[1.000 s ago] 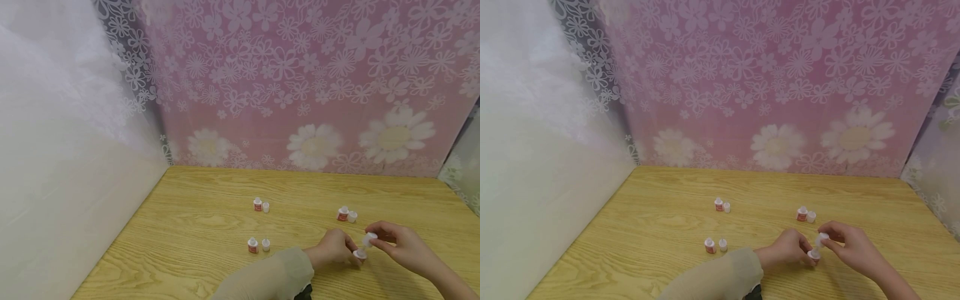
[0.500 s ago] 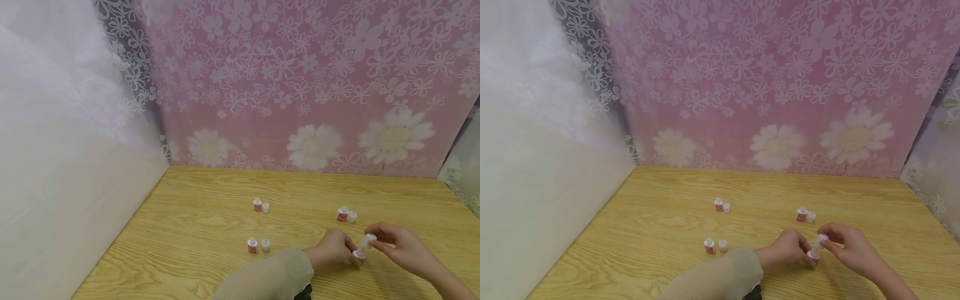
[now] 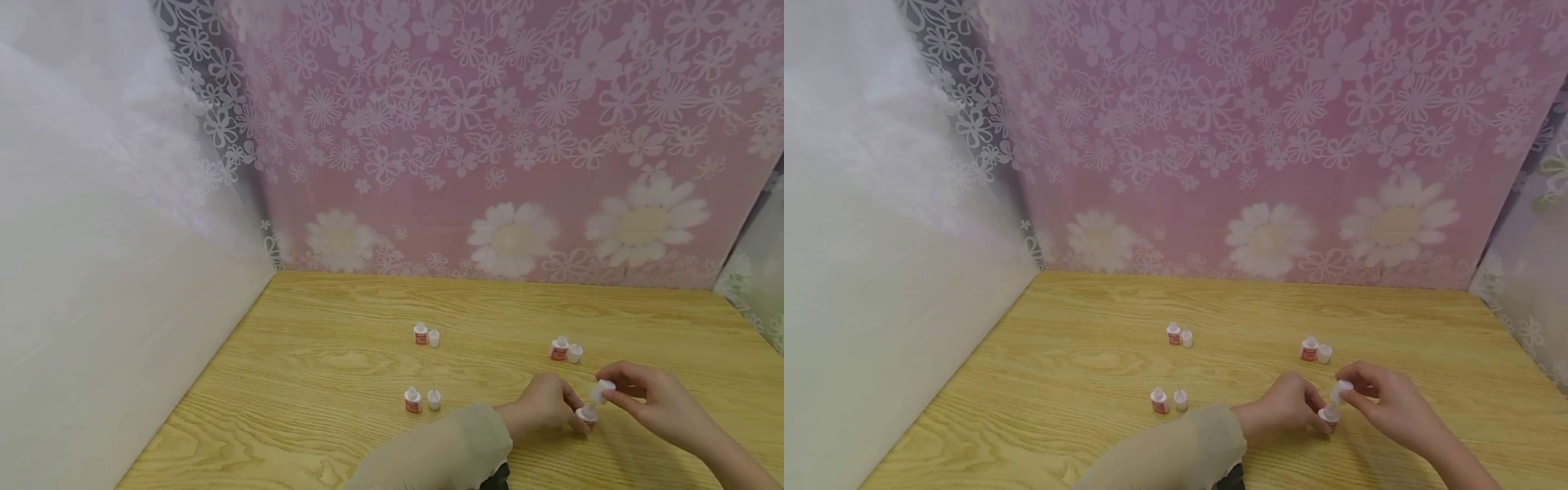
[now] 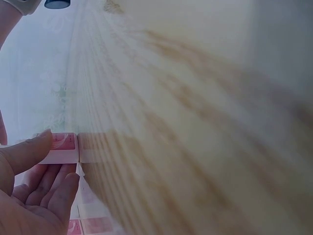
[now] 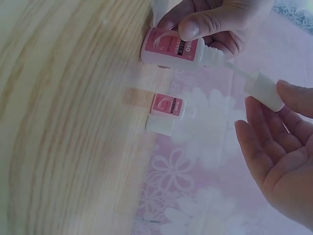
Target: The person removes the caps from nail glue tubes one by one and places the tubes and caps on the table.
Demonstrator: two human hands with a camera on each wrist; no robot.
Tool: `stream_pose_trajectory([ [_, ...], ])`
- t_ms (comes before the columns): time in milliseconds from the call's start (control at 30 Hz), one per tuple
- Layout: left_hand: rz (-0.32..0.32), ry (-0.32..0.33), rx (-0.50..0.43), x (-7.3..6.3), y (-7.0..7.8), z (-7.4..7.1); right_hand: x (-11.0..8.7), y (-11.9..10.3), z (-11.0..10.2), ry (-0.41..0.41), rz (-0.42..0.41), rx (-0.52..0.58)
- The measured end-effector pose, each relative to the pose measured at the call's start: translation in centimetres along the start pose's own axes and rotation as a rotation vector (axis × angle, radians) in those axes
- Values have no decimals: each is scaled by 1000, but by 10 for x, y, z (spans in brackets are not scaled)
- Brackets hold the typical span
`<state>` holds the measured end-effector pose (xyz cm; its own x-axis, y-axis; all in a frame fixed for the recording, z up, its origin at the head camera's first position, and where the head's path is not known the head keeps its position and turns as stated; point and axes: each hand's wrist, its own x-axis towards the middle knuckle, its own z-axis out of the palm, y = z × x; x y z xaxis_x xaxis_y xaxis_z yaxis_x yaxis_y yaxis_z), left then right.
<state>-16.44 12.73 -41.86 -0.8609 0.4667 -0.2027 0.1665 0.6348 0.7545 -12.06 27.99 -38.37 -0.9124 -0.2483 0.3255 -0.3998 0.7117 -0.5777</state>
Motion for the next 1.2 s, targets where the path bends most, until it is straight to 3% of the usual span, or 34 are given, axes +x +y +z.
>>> stream_pose_trajectory([
  [100,-3,0,-5,0,0,0,-1,1,0,18,-1,20],
  [333,7,6,-5,1,-1,1,-4,4,-5,21,96,61],
  [667,-9,-8,-53,1,-1,1,-6,3,-9,67,190,40],
  [933,-16,-11,-70,1,-1,2,-8,3,-14,170,283,6],
  [1200,-1,8,-36,2,-1,2,-8,5,-15,283,306,115],
])
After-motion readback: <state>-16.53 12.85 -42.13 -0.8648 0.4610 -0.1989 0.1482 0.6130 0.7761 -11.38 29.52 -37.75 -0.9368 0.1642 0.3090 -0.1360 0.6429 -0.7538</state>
